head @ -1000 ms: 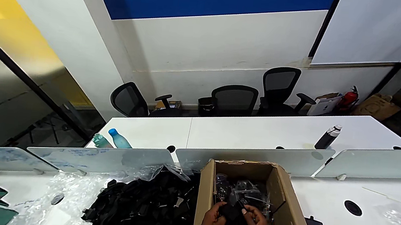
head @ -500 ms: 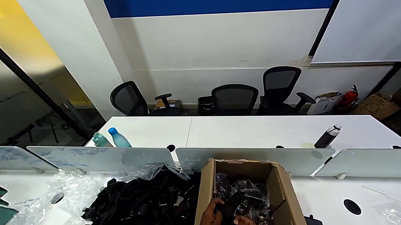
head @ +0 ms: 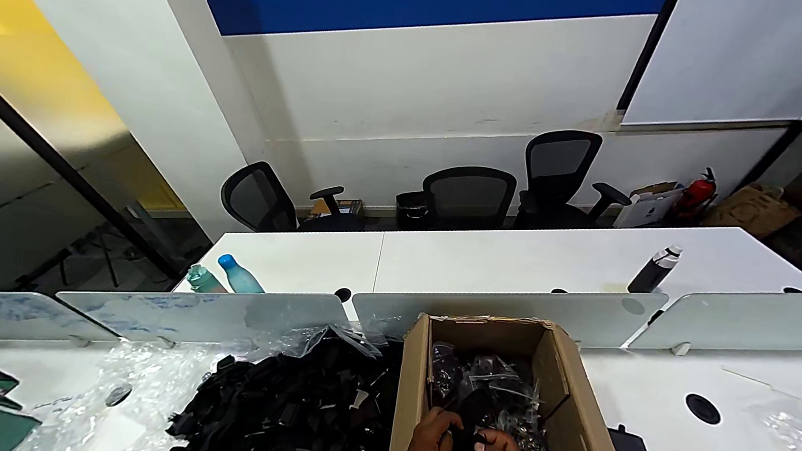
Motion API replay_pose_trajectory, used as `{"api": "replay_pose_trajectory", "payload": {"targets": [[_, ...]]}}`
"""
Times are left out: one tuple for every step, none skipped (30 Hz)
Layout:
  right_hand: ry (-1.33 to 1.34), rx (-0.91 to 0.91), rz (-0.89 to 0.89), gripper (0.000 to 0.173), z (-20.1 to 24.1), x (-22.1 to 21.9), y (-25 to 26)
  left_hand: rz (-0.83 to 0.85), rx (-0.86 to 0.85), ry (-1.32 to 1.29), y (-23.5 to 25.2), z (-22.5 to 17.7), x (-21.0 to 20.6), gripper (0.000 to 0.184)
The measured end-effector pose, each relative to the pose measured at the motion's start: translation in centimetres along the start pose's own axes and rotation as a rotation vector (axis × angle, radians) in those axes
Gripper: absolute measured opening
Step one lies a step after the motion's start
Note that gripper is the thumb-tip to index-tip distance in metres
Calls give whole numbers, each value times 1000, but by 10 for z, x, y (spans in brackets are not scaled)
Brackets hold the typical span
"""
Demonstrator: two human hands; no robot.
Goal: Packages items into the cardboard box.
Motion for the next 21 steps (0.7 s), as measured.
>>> {"api": "replay_pose_trajectory", "payload": {"targets": [[12,-3,-22,20,1,0,-1,20,-37,23,-1,-1,-1,32],[14,-14,-47,23,2,-1,-2,47,-63,40,-2,-2,-2,32],[11,-34,-75,24,3,-1,-2,82,-71,54,-3,-4,-4,31],[6,-60,-93,25,4,0,-3,117,-63,67,-4,-5,-5,32],[2,-90,-107,24,4,0,-3,143,-51,84,-5,-5,-7,35],[1,-121,-113,24,4,-1,-3,160,-38,103,-6,-6,-8,40],[-2,-150,-112,26,5,-1,-4,170,-29,122,-7,-6,-9,46],[-4,-174,-109,31,5,-2,-4,172,-17,133,-7,-6,-10,50],[-6,-191,-111,35,4,-2,-5,158,-18,141,-8,-5,-10,51],[10,-208,-109,38,2,-3,-5,136,-22,146,-8,-4,-10,49],[39,-222,-99,38,0,-4,-6,110,-30,147,-8,-3,-9,43],[68,-233,-79,36,-1,-6,-6,92,-33,141,-8,-3,-8,37],[93,-232,-67,34,0,-7,-7,82,-36,127,-9,-2,-7,33],[108,-220,-56,32,1,-8,-7,75,-44,110,-9,-1,-6,32],[115,-203,-48,30,2,-8,-8,74,-52,87,-8,-1,-5,32],[108,-187,-40,25,3,-8,-8,71,-63,66,-8,0,-4,33],[99,-172,-31,20,4,-8,-9,69,-74,52,-8,0,-3,35],[93,-152,-14,17,4,-8,-9,77,-74,42,-8,1,-3,37],[93,-125,-4,16,4,-8,-9,84,-72,40,-8,1,-2,39],[89,-93,3,17,5,-9,-9,88,-68,39,-8,1,-2,40],[76,-67,6,20,5,-9,-9,87,-66,40,-8,0,-2,40]]}}
Point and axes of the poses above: each hand's wrist, its own y-axis towards the middle knuckle, its own x-axis out of the back of the hand, z = x × y, the point moved 5 cm from there along y, towards the middle knuckle, and after that the axes turned 12 degrees about -y, right-handed, at the moved point
